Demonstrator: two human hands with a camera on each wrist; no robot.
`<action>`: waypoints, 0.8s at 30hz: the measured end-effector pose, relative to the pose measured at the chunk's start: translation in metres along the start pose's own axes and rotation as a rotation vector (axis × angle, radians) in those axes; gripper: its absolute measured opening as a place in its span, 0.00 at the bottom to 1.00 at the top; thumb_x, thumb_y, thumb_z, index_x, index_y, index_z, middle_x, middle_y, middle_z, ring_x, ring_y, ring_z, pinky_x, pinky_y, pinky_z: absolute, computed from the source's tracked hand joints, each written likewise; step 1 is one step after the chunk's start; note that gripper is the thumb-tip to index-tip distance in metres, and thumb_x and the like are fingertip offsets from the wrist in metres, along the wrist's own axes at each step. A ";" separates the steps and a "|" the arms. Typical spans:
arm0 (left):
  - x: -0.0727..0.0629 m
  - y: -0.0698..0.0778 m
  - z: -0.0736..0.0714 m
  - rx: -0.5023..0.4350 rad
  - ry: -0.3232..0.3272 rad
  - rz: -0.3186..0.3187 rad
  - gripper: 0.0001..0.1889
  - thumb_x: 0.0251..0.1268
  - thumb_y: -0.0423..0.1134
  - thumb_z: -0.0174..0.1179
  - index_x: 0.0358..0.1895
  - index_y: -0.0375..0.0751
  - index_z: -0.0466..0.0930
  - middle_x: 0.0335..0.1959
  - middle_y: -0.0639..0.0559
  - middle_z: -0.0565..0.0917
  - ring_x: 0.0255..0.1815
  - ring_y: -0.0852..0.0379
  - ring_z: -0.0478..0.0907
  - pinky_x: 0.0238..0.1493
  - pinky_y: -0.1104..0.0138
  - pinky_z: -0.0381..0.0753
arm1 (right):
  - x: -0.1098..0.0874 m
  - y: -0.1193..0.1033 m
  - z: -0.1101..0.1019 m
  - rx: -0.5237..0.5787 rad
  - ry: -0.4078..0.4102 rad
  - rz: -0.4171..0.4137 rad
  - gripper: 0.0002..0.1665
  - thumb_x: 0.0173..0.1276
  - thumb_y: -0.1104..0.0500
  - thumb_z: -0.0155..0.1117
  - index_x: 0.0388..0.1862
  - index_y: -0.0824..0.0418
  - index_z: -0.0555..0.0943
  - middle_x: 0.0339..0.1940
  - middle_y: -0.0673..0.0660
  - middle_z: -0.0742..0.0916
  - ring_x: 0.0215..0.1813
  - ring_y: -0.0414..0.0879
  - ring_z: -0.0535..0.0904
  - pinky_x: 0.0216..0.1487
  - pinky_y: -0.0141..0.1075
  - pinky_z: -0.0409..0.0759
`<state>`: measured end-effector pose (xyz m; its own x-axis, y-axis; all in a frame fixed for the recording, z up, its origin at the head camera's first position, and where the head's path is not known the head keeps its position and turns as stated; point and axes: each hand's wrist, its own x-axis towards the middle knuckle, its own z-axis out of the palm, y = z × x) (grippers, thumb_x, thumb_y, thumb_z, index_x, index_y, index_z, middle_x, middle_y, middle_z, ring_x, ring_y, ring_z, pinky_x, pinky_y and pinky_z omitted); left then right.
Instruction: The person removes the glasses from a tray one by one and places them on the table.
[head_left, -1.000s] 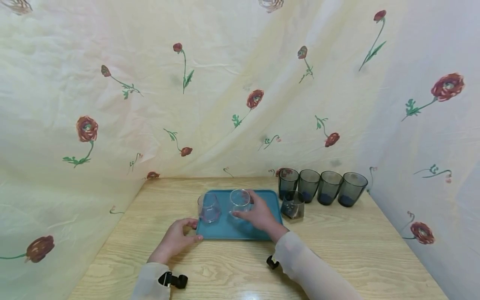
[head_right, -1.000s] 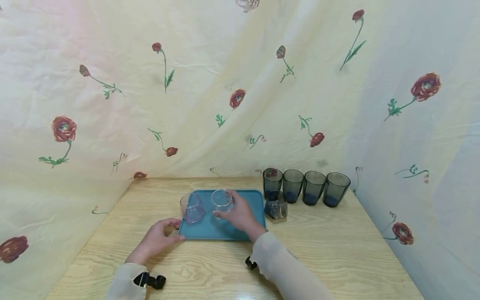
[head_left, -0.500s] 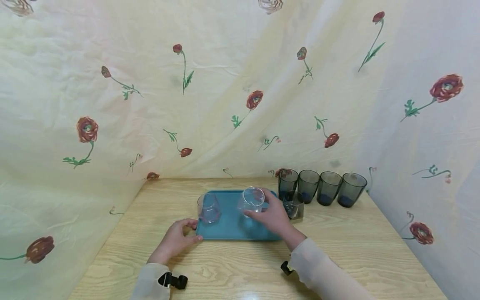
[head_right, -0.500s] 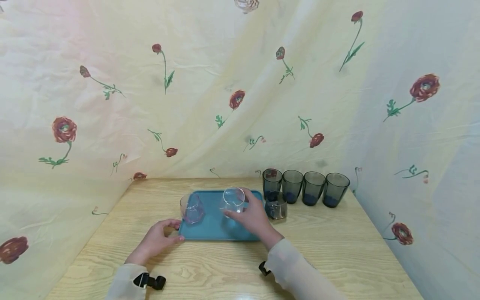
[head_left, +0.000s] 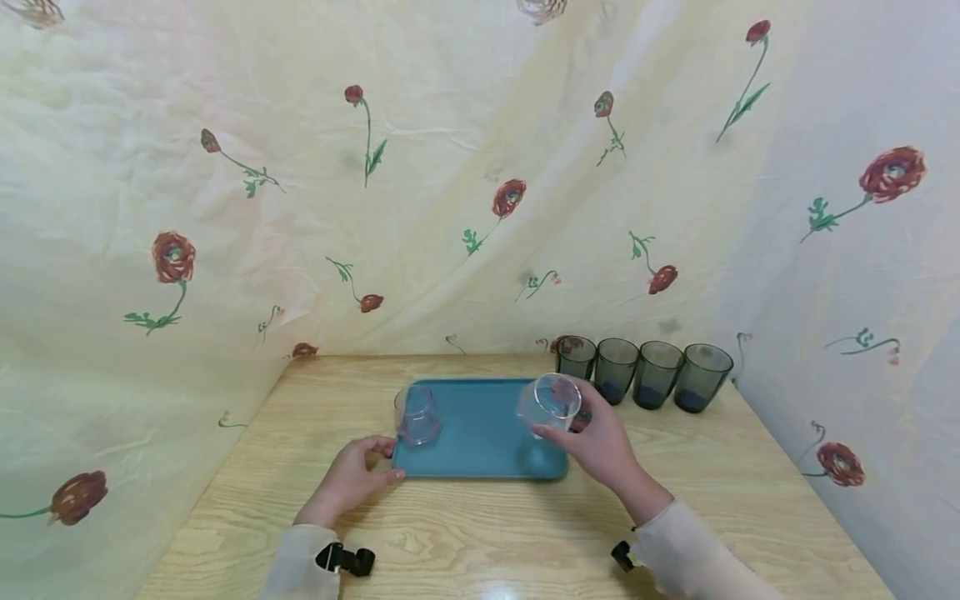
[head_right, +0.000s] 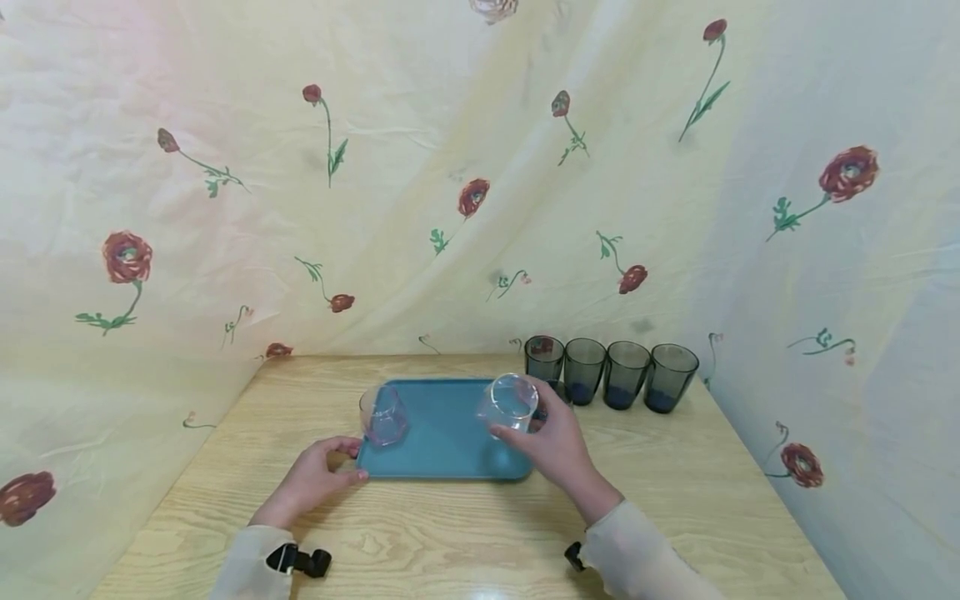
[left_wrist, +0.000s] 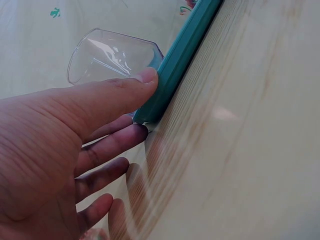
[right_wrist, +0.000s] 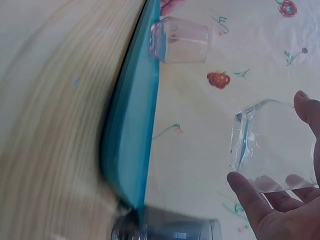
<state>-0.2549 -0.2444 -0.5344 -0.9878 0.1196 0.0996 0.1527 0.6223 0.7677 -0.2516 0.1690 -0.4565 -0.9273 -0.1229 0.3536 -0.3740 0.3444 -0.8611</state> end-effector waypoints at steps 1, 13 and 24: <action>0.000 0.000 0.000 0.002 0.001 -0.001 0.28 0.56 0.44 0.81 0.61 0.44 0.84 0.47 0.58 0.85 0.60 0.48 0.78 0.71 0.39 0.67 | -0.002 0.001 -0.004 -0.005 0.008 0.005 0.49 0.58 0.48 0.85 0.76 0.48 0.71 0.68 0.61 0.80 0.63 0.62 0.82 0.52 0.42 0.87; 0.001 0.000 0.001 0.004 0.002 -0.005 0.28 0.57 0.44 0.81 0.61 0.44 0.84 0.47 0.58 0.85 0.62 0.46 0.78 0.70 0.38 0.67 | -0.021 0.017 -0.053 -0.103 0.154 0.048 0.48 0.61 0.49 0.84 0.77 0.50 0.71 0.68 0.61 0.79 0.67 0.60 0.77 0.50 0.25 0.81; 0.000 0.001 0.000 -0.004 -0.001 -0.010 0.28 0.57 0.45 0.81 0.61 0.45 0.84 0.47 0.58 0.85 0.62 0.47 0.77 0.70 0.39 0.68 | -0.020 0.030 -0.082 -0.069 0.289 0.040 0.49 0.63 0.57 0.82 0.80 0.52 0.69 0.69 0.61 0.80 0.63 0.47 0.79 0.49 0.22 0.80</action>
<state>-0.2547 -0.2437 -0.5342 -0.9892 0.1140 0.0919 0.1431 0.6204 0.7711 -0.2427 0.2583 -0.4593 -0.8943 0.1588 0.4183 -0.3265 0.4077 -0.8527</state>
